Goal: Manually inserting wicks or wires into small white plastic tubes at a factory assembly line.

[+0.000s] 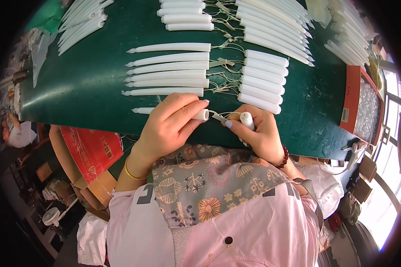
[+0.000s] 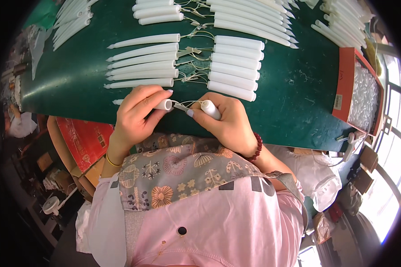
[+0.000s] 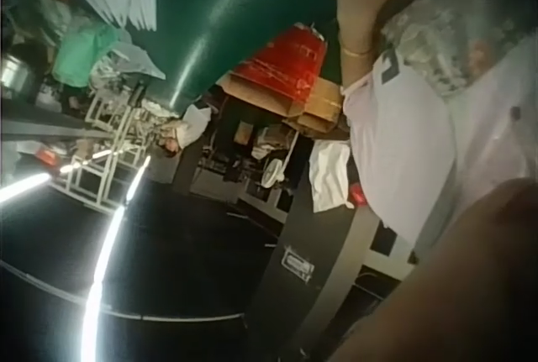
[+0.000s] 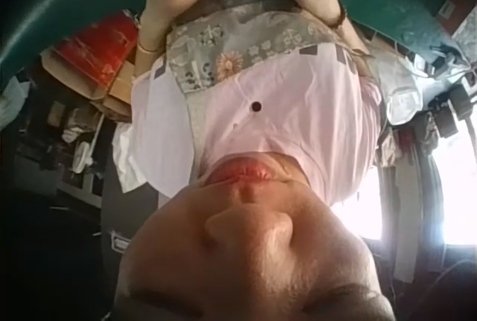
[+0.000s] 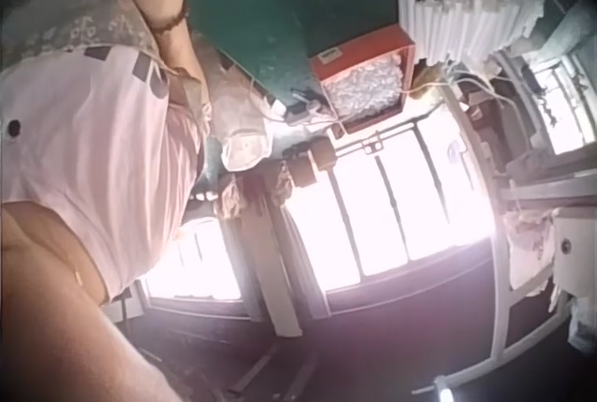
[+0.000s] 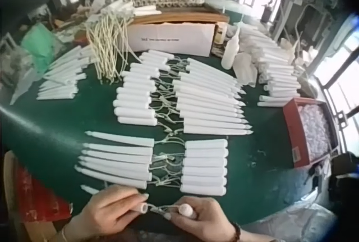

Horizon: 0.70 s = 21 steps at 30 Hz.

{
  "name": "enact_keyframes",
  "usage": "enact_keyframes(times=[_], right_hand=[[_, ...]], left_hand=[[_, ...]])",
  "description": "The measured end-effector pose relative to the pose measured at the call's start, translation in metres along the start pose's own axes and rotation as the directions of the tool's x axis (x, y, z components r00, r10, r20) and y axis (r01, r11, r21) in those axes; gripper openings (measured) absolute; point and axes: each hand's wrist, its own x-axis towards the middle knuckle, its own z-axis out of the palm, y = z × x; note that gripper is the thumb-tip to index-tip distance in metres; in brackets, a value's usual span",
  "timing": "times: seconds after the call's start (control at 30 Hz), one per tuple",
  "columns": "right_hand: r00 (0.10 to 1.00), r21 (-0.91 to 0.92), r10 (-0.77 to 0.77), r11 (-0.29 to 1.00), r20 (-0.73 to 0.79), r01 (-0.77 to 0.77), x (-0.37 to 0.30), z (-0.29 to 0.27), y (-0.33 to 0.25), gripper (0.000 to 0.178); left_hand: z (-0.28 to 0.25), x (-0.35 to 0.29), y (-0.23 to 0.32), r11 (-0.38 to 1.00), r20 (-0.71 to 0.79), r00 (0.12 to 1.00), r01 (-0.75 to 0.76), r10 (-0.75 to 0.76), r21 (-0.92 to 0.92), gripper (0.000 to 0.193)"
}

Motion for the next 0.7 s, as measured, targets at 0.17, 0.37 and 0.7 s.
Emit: enact_keyframes(times=[0.17,0.37,0.7], right_hand=[[0.992,0.078,0.081,0.993,0.092,-0.088,0.004,0.0,-0.004,0.013],[0.997,-0.018,0.027,1.0,0.079,-0.025,0.006,0.004,-0.002,0.015],[0.988,-0.055,0.093,0.995,0.122,-0.087,0.011,0.008,-0.009,0.013]], left_hand=[[-0.003,0.0,0.006,0.994,0.007,1.0,-0.028,0.028,0.104,0.045],[0.001,-0.005,0.012,0.989,0.079,0.996,0.028,-0.04,0.144,0.047],[0.005,0.003,0.008,0.983,0.119,0.993,-0.011,-0.012,0.185,0.043]])
